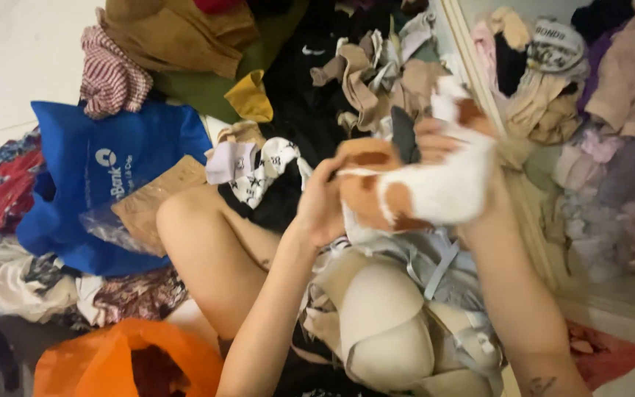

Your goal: Sorting and folding various pieces of laundry from a pile on the floor

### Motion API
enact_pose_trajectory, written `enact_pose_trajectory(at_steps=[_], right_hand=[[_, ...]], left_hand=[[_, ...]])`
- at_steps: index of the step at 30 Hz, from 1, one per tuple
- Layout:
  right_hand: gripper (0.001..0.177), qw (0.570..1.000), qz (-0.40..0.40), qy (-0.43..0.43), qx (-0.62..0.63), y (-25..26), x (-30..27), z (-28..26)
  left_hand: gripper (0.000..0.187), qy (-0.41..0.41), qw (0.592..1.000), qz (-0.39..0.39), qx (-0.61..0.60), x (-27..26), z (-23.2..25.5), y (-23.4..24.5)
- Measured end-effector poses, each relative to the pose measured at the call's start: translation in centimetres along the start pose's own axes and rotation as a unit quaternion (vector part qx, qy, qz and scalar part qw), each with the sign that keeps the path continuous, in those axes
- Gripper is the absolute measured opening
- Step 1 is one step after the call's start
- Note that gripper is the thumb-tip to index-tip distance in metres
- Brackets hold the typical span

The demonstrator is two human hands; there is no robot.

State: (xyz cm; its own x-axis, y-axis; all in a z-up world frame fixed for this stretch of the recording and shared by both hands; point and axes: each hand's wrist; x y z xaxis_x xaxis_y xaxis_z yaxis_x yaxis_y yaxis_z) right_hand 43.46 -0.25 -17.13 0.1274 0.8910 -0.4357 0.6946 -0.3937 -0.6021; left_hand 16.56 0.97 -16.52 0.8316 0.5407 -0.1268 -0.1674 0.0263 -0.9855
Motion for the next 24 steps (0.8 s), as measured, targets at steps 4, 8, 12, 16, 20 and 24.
enact_pose_trajectory(at_steps=[4,8,12,16,20,24], right_hand=[[0.028,0.997,0.019,-0.013,-0.069,-0.7,0.3,1.9],[0.030,0.997,0.023,-0.007,-0.078,-2.9,-0.6,2.1],[0.032,0.998,-0.019,-0.015,-0.052,-1.5,0.2,2.1],[0.026,0.986,-0.139,0.052,0.081,-2.4,-3.4,1.0],[0.041,0.950,-0.267,-0.015,0.162,-5.5,-7.1,0.0],[0.075,0.925,-0.368,-0.050,0.083,-6.2,-8.2,0.7]], left_hand=[[0.077,0.029,0.987,0.150,0.047,-1.2,-0.7,-1.5],[0.051,-0.005,0.985,0.092,0.146,-2.1,-0.2,-0.7],[0.032,-0.033,0.981,0.137,0.136,-2.7,0.1,-1.5],[0.030,-0.212,0.868,0.155,0.421,-4.2,-0.3,-4.0],[0.032,-0.372,0.616,0.155,0.676,-6.1,0.5,-6.1],[0.019,-0.606,0.339,0.072,0.716,-6.8,-1.1,-3.1]])
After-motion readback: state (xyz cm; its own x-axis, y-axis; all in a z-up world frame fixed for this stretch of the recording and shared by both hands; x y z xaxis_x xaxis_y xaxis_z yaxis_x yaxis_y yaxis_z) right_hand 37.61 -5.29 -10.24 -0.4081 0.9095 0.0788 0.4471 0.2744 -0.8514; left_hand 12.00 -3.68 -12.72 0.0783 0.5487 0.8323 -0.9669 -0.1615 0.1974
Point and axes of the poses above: each hand's wrist, its own x-axis towards the middle knuckle, its own y-axis out of the back of the hand, z = x × y, and after that the axes turned 4 degrees about -y, right-handed
